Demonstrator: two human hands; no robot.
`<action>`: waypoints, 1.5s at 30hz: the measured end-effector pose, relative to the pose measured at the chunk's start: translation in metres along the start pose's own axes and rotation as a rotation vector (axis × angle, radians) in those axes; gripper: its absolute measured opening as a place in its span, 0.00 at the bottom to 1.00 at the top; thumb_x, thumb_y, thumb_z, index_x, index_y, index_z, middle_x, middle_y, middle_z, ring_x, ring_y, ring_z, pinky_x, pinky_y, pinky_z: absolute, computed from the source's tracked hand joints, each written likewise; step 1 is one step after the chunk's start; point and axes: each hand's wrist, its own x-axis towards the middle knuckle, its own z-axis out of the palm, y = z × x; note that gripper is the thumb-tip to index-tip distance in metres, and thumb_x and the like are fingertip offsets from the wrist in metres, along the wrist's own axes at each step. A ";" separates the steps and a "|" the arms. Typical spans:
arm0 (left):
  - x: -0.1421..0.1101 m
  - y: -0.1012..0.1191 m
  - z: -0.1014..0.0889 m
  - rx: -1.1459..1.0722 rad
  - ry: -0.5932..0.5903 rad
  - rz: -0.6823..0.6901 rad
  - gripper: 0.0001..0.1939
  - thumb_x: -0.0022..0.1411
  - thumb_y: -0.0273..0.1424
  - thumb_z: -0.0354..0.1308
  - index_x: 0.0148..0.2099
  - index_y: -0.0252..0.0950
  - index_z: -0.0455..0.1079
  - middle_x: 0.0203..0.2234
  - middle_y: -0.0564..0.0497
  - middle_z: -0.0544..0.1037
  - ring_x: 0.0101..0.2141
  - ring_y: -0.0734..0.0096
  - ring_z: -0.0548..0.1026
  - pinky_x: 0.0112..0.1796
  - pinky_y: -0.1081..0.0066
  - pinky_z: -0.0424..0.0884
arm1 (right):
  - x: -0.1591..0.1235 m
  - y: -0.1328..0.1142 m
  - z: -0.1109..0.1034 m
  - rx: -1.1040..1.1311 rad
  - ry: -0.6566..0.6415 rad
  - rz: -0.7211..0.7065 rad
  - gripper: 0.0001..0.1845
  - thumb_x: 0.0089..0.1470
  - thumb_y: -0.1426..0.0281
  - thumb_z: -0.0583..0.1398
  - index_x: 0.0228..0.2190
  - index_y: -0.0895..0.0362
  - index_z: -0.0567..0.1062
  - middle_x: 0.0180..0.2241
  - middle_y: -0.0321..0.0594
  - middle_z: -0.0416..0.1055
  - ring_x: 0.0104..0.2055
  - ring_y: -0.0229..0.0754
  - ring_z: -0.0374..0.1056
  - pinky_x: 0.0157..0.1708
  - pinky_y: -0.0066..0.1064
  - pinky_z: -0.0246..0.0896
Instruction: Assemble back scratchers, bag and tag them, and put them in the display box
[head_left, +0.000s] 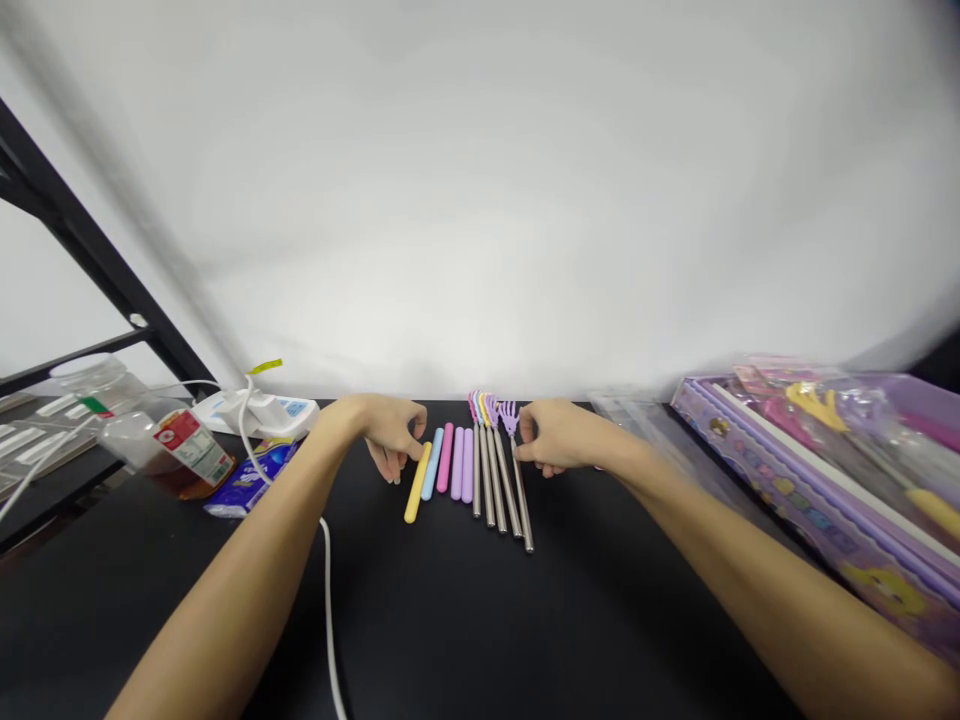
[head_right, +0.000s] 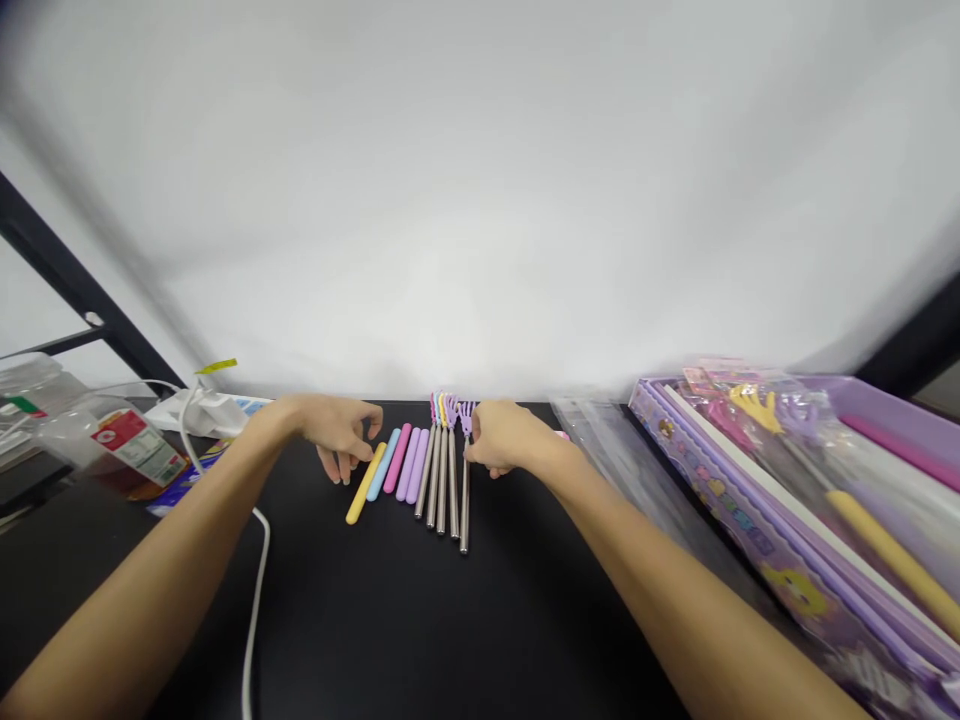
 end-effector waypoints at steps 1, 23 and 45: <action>0.000 0.001 0.001 -0.003 -0.005 0.006 0.19 0.55 0.31 0.60 0.44 0.37 0.53 0.31 0.46 0.80 0.30 0.61 0.82 0.33 0.67 0.81 | 0.001 0.000 0.002 0.023 -0.001 -0.006 0.06 0.45 0.71 0.62 0.27 0.55 0.68 0.17 0.36 0.74 0.21 0.40 0.72 0.19 0.25 0.61; -0.003 0.029 0.015 0.310 0.276 0.146 0.18 0.65 0.45 0.47 0.44 0.36 0.65 0.50 0.40 0.69 0.25 0.70 0.79 0.27 0.69 0.76 | -0.003 -0.008 -0.011 0.194 0.161 0.065 0.08 0.40 0.73 0.61 0.28 0.58 0.68 0.16 0.38 0.74 0.20 0.39 0.72 0.18 0.23 0.62; -0.022 0.079 0.055 0.559 0.488 -0.021 0.18 0.64 0.39 0.48 0.45 0.32 0.72 0.56 0.32 0.61 0.42 0.46 0.77 0.43 0.52 0.73 | -0.015 -0.010 -0.029 0.282 0.237 -0.003 0.10 0.40 0.74 0.62 0.29 0.57 0.68 0.18 0.38 0.74 0.22 0.39 0.73 0.20 0.23 0.66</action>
